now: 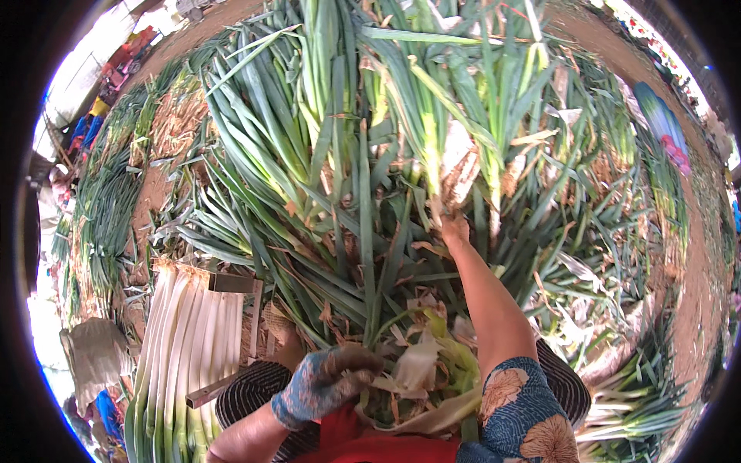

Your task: The person sits on the ground and repeatedly picks up leeks, peels off outer layers and roots, and places the cleaned leeks into a pile. The process is continuous and repetitive.

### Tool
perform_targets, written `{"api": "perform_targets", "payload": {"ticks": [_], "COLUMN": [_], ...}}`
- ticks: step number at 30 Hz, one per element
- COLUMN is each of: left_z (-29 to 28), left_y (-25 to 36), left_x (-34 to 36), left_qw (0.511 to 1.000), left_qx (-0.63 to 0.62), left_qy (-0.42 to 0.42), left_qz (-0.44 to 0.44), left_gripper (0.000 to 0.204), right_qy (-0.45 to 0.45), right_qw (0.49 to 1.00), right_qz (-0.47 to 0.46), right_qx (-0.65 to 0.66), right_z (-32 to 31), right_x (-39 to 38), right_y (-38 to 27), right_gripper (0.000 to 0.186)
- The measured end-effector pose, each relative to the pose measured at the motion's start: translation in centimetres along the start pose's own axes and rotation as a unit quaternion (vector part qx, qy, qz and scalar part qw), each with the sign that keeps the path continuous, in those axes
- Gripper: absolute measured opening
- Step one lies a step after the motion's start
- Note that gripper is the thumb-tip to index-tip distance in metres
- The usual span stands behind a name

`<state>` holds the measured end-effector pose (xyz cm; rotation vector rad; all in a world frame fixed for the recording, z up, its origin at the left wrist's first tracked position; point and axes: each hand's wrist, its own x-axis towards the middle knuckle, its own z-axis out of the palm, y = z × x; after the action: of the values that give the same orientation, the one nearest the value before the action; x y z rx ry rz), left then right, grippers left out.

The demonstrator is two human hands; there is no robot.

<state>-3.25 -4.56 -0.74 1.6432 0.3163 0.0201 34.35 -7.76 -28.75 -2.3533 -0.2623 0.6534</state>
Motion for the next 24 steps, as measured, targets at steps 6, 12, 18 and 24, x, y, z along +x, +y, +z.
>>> {"api": "perform_targets", "payload": {"ticks": [6, 12, 18, 24], "left_z": [-0.5, 0.3, 0.0, 0.1], "left_y": [-0.9, -0.2, -2.9, -4.0], "left_x": [-0.3, 0.3, 3.3, 6.1], "left_qw": [0.997, 0.979, 0.955, 0.853], "left_qx": [-0.055, -0.179, -0.223, -0.498], "left_qy": [0.000, 0.039, 0.195, 0.145], "left_qz": [-0.054, -0.095, 0.021, -0.060], "left_gripper": [0.029, 0.031, 0.048, 0.035], "right_qy": [-0.090, -0.168, -0.223, -0.213], "right_qw": [0.996, 0.952, 0.948, 0.958], "right_qz": [0.021, -0.118, -0.033, -0.104], "right_qx": [0.004, 0.228, 0.225, 0.163], "right_z": [2.1, 1.9, -3.9, -4.0], "right_x": [2.2, -7.5, -25.5, -40.0], "right_y": [-3.2, -5.1, -7.9, -1.0], "right_gripper": [0.085, 0.041, 0.039, 0.043]}}
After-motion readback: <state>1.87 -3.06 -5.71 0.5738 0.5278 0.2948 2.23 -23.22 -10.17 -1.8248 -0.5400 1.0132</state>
